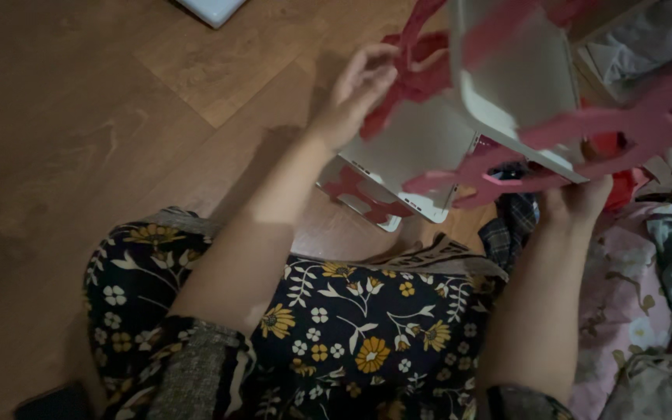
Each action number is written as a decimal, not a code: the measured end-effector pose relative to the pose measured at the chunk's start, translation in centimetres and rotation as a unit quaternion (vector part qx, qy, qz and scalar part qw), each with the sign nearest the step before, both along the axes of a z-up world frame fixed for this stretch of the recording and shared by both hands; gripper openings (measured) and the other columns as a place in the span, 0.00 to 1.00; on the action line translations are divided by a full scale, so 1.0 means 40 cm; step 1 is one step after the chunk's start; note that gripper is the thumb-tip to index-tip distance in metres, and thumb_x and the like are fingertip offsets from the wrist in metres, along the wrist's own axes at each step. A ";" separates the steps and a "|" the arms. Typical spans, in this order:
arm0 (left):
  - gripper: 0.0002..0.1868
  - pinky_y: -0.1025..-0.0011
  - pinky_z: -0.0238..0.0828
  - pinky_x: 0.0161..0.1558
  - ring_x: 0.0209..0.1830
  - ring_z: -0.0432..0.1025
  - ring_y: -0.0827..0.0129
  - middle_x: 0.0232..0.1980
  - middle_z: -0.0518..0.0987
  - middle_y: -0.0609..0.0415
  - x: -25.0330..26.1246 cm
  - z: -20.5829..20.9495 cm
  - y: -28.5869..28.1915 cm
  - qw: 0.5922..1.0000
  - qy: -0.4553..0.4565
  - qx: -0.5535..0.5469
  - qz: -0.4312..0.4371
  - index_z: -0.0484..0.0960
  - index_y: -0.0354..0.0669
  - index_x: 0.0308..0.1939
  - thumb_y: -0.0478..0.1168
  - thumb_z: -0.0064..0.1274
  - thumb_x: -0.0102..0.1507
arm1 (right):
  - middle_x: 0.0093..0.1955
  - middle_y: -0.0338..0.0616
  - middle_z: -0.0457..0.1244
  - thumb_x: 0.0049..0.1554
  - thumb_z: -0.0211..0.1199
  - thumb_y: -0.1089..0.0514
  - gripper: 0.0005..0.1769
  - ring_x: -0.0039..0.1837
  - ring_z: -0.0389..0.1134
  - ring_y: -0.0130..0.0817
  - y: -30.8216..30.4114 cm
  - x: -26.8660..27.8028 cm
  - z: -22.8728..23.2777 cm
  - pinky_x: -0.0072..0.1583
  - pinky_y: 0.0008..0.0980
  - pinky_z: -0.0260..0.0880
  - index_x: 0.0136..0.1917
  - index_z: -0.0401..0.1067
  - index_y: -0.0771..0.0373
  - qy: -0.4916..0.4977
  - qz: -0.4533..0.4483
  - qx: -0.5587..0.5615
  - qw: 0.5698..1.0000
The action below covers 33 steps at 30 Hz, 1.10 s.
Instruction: The person assembles a modular plastic storage unit by attaching pink support frames to white trays. They connect multiple trays and frames together, stacking them to form a multi-tiered unit.
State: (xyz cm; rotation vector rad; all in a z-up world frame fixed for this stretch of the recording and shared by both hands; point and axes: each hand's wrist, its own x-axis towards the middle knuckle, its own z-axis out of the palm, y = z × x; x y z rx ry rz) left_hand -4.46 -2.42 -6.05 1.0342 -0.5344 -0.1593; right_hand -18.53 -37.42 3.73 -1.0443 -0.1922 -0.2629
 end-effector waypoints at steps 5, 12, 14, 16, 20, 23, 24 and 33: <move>0.52 0.46 0.43 0.80 0.86 0.44 0.48 0.84 0.53 0.40 0.027 -0.033 0.012 0.995 0.007 0.046 0.092 0.55 0.50 0.79 0.76 0.49 0.62 | 0.74 0.61 0.61 0.66 0.47 0.54 0.30 0.73 0.64 0.54 0.015 0.033 0.033 0.75 0.52 0.66 0.75 0.63 0.73 0.025 -0.010 0.087 0.996; 0.62 0.47 0.42 0.76 0.85 0.38 0.48 0.85 0.42 0.41 0.006 -0.009 0.015 0.992 -0.035 0.089 0.078 0.44 0.48 0.83 0.71 0.59 0.57 | 0.74 0.60 0.60 0.65 0.44 0.51 0.31 0.74 0.63 0.55 0.003 0.110 0.078 0.74 0.56 0.66 0.74 0.63 0.70 0.086 -0.044 0.218 0.971; 0.59 0.53 0.51 0.77 0.81 0.53 0.51 0.79 0.59 0.42 -0.009 0.011 0.002 0.988 -0.065 0.135 0.047 0.52 0.44 0.78 0.67 0.66 0.54 | 0.74 0.59 0.60 0.65 0.44 0.49 0.31 0.74 0.63 0.54 -0.009 0.140 0.073 0.74 0.55 0.65 0.75 0.63 0.69 0.092 -0.039 0.182 0.978; 0.53 0.58 0.60 0.75 0.75 0.66 0.56 0.72 0.72 0.44 -0.026 0.024 -0.003 0.986 -0.040 0.161 0.021 0.62 0.43 0.74 0.64 0.67 0.54 | 0.74 0.57 0.60 0.66 0.44 0.47 0.32 0.74 0.63 0.52 -0.018 0.174 0.070 0.74 0.54 0.65 0.75 0.63 0.69 0.098 -0.034 0.143 0.984; 0.42 0.59 0.69 0.70 0.68 0.72 0.59 0.67 0.77 0.46 -0.070 0.039 -0.032 0.999 -0.028 0.006 0.020 0.70 0.39 0.70 0.61 0.63 0.61 | 0.74 0.55 0.60 0.68 0.44 0.43 0.32 0.75 0.62 0.49 -0.035 0.225 0.060 0.74 0.52 0.63 0.76 0.63 0.67 0.094 -0.030 0.073 0.992; 0.37 0.61 0.73 0.68 0.66 0.75 0.62 0.63 0.81 0.48 -0.092 0.039 -0.042 0.997 -0.062 0.004 0.038 0.74 0.39 0.66 0.62 0.60 0.63 | 0.74 0.54 0.59 0.69 0.45 0.41 0.33 0.75 0.62 0.46 -0.041 0.242 0.045 0.74 0.50 0.63 0.76 0.63 0.65 0.079 -0.039 0.013 0.996; 0.36 0.63 0.76 0.67 0.64 0.78 0.63 0.61 0.83 0.50 -0.097 0.038 -0.043 0.996 -0.061 0.043 0.043 0.77 0.40 0.64 0.63 0.59 0.63 | 0.74 0.53 0.59 0.69 0.45 0.40 0.33 0.75 0.62 0.45 -0.041 0.243 0.038 0.74 0.50 0.62 0.76 0.63 0.65 0.069 -0.043 -0.009 0.997; 0.30 0.64 0.74 0.65 0.61 0.77 0.64 0.58 0.84 0.50 -0.182 0.029 -0.117 0.996 -0.064 -0.003 0.065 0.79 0.40 0.60 0.60 0.59 0.66 | 0.73 0.48 0.59 0.73 0.46 0.31 0.36 0.76 0.61 0.38 0.080 -0.069 0.002 0.73 0.46 0.60 0.77 0.63 0.61 -0.121 -0.215 -0.277 0.928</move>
